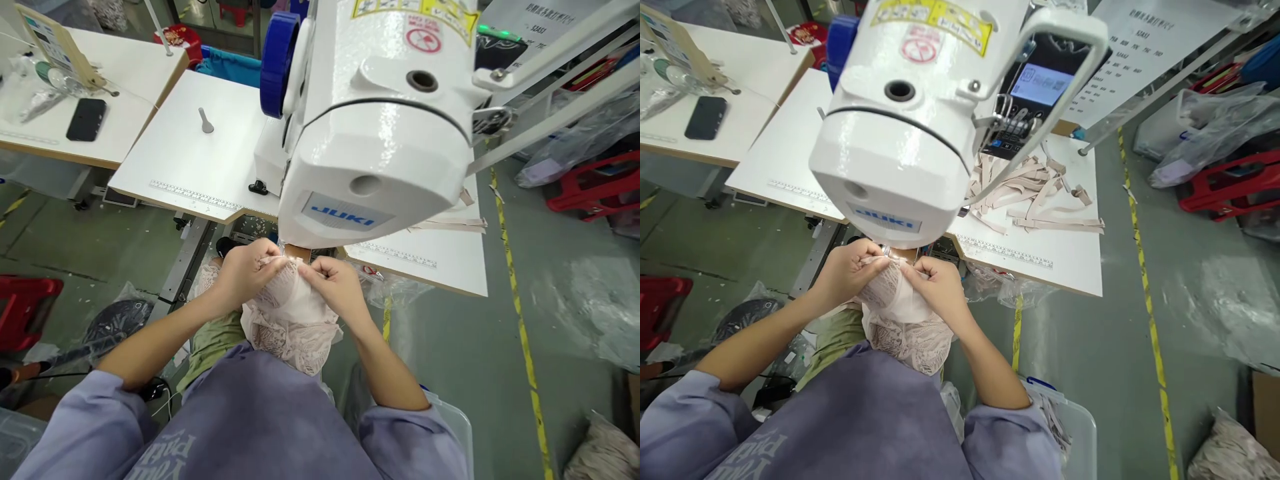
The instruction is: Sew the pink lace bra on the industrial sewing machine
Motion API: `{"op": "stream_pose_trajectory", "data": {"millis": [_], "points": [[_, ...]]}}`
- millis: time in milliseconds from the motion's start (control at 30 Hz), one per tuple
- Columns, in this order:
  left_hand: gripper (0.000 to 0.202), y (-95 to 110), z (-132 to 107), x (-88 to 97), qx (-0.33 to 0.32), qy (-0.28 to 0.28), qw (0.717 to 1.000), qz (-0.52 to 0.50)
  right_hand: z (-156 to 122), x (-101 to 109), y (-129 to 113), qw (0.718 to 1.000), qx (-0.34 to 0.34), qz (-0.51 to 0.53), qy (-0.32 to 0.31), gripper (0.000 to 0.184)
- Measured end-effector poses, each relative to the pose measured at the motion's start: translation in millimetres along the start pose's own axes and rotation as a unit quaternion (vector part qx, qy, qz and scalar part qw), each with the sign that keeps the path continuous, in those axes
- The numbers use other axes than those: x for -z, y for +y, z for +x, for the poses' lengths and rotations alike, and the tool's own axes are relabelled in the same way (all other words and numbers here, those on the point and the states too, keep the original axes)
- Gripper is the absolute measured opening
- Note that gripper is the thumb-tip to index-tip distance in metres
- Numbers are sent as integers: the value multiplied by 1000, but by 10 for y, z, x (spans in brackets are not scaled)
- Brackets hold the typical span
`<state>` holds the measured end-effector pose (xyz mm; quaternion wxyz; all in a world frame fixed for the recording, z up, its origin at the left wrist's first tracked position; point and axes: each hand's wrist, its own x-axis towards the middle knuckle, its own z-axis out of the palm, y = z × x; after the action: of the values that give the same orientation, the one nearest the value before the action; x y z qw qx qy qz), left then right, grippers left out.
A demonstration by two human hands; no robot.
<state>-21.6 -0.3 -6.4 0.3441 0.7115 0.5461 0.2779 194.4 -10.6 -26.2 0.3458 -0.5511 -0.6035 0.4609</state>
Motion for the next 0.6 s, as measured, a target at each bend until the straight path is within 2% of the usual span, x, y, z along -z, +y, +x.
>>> {"op": "stream_pose_trajectory", "data": {"millis": [67,233,300,400,600], "points": [[19,-39,103,-45,4,29,1000,5,102,-22,93,1000,-14,13,-2,51],[5,-74,292,-81,21,43,999,-23,237,-23,226,994,-61,76,-39,59],[4,-94,332,-78,8,52,998,-20,275,-15,248,994,-50,89,-41,53],[4,-135,360,-83,-13,61,998,-4,325,-7,268,993,-8,111,-28,31],[6,-147,377,-110,-18,69,997,-6,361,-10,324,991,3,132,-30,30]]}}
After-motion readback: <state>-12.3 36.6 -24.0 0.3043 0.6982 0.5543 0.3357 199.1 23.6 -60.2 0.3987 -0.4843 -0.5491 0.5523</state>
